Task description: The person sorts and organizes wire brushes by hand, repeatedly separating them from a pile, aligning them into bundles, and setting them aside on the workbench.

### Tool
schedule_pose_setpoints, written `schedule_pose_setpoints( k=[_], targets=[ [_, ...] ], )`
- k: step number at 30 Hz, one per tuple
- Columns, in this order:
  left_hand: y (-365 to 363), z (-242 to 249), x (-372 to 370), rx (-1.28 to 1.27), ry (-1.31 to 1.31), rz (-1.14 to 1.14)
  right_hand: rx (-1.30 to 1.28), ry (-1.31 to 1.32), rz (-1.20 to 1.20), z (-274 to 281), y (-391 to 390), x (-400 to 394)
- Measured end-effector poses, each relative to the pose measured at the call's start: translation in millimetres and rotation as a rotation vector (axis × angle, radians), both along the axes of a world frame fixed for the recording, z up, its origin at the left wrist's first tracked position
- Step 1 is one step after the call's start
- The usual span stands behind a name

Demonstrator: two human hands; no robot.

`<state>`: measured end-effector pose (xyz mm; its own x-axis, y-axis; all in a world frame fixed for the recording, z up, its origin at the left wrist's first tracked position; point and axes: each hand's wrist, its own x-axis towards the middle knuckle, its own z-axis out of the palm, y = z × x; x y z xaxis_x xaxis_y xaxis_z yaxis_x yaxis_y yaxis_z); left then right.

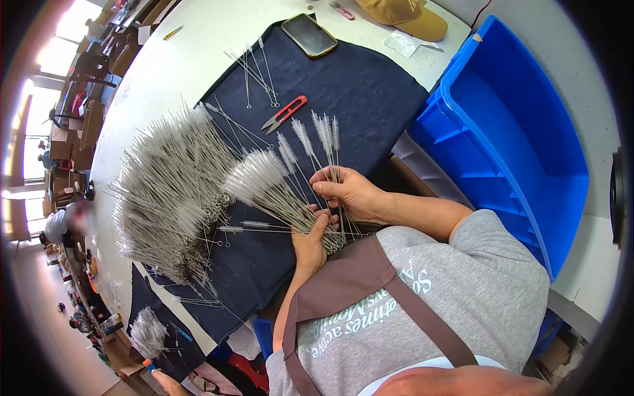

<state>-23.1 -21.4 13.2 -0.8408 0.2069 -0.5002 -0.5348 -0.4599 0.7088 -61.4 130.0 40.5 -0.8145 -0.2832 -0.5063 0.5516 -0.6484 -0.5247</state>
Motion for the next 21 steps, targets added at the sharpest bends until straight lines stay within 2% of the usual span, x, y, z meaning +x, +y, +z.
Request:
schedule_pose_setpoints(
  k=[9,18,20,21],
  targets=[
    [-2.4,0.4,10.6,-0.095,0.013,0.158,0.179,0.074,0.129,-14.2,-10.8,-10.4],
    [-9.6,-0.3,15.2,-0.078,0.009,0.278,0.147,0.037,0.18,-9.2,-16.5,-16.1],
    [-18.9,-0.2,15.3,-0.134,0.043,0.318,0.272,0.093,-0.029,4.3,-14.1,-25.6],
    [-27.5,0.4,17.5,-0.172,0.056,0.362,0.203,0.163,-0.153,10.8,-11.1,-32.6]
  ],
)
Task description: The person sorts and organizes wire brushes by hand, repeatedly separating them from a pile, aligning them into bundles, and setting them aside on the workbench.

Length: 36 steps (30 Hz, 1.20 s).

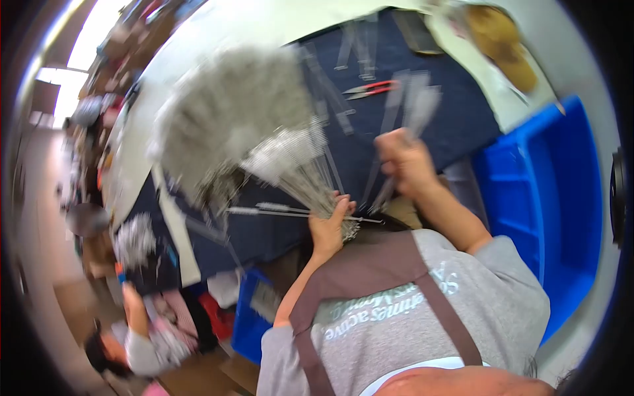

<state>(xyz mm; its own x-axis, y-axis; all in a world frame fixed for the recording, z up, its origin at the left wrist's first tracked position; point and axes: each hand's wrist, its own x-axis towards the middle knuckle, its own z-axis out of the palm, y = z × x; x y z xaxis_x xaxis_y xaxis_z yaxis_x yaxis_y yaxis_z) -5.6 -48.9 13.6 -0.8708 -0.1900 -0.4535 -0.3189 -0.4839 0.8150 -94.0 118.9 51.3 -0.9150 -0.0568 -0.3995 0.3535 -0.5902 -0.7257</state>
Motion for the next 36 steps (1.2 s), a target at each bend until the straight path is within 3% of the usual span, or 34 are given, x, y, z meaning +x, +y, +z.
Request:
schedule_pose_setpoints(
  k=[2,6,8,10,13,16,18,20,23,26,31,36],
  targets=[
    [-26.8,5.7,16.1,-0.106,0.026,0.087,0.06,0.162,0.042,3.9,4.3,-12.9],
    [-88.3,21.1,64.6,-0.335,0.126,0.337,0.406,0.213,0.682,26.3,-56.6,-11.1],
    [-118.8,29.7,95.6,-0.233,0.128,0.537,0.369,0.32,1.013,26.1,-109.2,-5.6],
    [-144.6,31.9,124.5,-0.202,0.123,0.712,0.305,0.324,1.16,16.1,-175.8,0.9],
    [-171.8,23.5,162.0,-0.145,0.175,0.772,0.293,0.268,1.338,9.4,-283.1,0.6],
    [-185.3,24.6,173.1,-0.099,0.19,0.772,0.38,0.29,1.266,7.2,-382.1,1.3],
    [-190.1,22.3,174.3,-0.068,0.154,0.744,0.655,0.314,1.262,9.8,-417.8,-5.1],
    [-195.2,19.8,165.6,-0.016,0.161,0.697,0.458,0.292,1.184,-4.5,-420.1,-8.3],
    [-196.0,18.2,138.2,0.107,0.175,0.538,0.153,0.323,1.143,35.7,-333.0,14.3],
    [-181.9,14.7,103.1,0.162,0.221,0.234,-0.021,0.076,0.929,28.8,-243.9,38.3],
    [-114.7,12.1,47.6,0.195,0.177,-0.256,0.002,-0.084,0.491,18.0,-135.2,72.5],
    [-43.2,-1.8,38.6,0.245,0.153,-0.384,-0.012,-0.136,0.203,-3.1,-67.5,91.5]
  ],
)
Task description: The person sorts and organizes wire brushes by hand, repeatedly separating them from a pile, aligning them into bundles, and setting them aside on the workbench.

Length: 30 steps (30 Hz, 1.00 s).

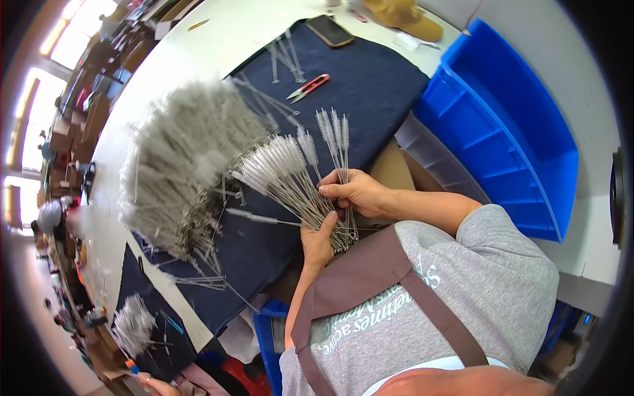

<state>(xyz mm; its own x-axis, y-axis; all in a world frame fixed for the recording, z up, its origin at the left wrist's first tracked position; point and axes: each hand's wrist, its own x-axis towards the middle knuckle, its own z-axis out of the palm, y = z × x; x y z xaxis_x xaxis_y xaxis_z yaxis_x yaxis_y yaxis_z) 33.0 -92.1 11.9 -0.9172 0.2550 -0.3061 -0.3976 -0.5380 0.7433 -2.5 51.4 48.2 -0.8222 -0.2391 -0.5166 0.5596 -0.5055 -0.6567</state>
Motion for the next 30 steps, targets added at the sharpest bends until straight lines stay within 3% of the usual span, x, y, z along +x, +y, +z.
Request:
schedule_pose_setpoints(
  k=[11,20,30],
  targets=[
    [33.5,5.7,-18.4,-0.167,-0.064,0.089,-0.204,-0.017,0.036,-21.5,41.9,-23.7],
    [69.2,4.0,-45.2,-0.105,-0.051,0.023,0.011,0.001,0.043,-17.6,72.4,-42.7],
    [83.6,-6.9,-66.0,-0.069,-0.073,-0.104,0.045,0.025,-0.247,-23.3,91.6,-34.2]
  ],
)
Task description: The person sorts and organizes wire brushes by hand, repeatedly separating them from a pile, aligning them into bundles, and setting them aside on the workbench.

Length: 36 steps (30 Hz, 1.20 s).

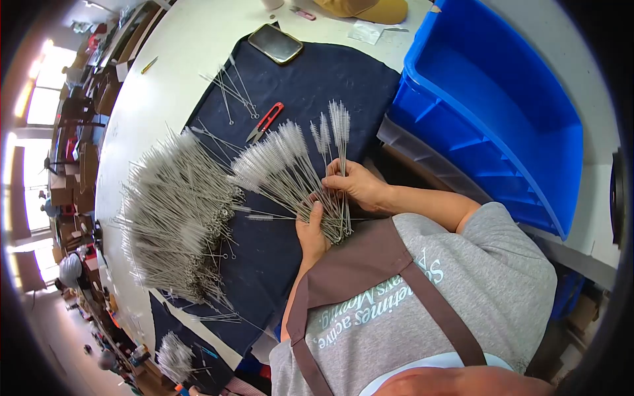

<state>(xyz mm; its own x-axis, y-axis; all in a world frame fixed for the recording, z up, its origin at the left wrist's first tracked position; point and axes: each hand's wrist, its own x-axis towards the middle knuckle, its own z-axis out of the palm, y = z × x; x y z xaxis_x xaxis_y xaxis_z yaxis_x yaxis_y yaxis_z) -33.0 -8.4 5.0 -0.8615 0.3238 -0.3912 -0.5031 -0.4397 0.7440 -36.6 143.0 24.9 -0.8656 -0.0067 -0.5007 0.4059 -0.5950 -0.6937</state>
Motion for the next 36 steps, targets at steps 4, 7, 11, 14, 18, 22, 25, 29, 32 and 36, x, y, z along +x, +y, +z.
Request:
schedule_pose_setpoints(
  k=[4,7,11,14,18,22,25,29,32,36],
  targets=[
    [-8.3,-0.2,-2.7,0.038,-0.035,-0.017,-0.029,-0.002,-0.021,4.2,-6.5,-1.5],
    [-15.3,-3.0,-2.6,-0.004,0.0,-0.022,-0.032,-0.005,-0.012,-1.1,-15.5,-3.7],
    [-24.9,-13.1,-5.8,-0.107,0.1,-0.016,0.044,0.022,0.021,-4.0,-22.9,-8.4],
    [-27.6,-6.2,-6.6,-0.119,0.049,0.063,0.054,0.027,0.049,-10.7,-28.5,-13.5],
    [-34.2,-1.3,-8.2,-0.085,-0.025,0.057,0.042,0.012,0.081,-7.8,-31.0,-16.1],
    [-35.0,-1.3,-8.3,-0.091,-0.024,0.036,-0.046,-0.02,0.056,-7.1,-29.4,-14.2],
    [-33.7,-2.2,-8.3,-0.074,-0.021,0.029,-0.042,-0.002,0.034,-4.1,-27.6,-12.4],
    [-29.5,-2.3,-8.5,-0.041,-0.029,0.03,-0.04,0.011,-0.001,-9.2,-27.3,-9.3],
    [-28.1,-1.7,-7.4,-0.038,-0.064,0.043,0.068,0.031,-0.009,-8.3,-26.8,-8.5],
    [-29.3,-5.5,-6.4,-0.067,-0.05,0.048,0.058,-0.002,0.012,-4.7,-25.5,-8.8]
  ],
)
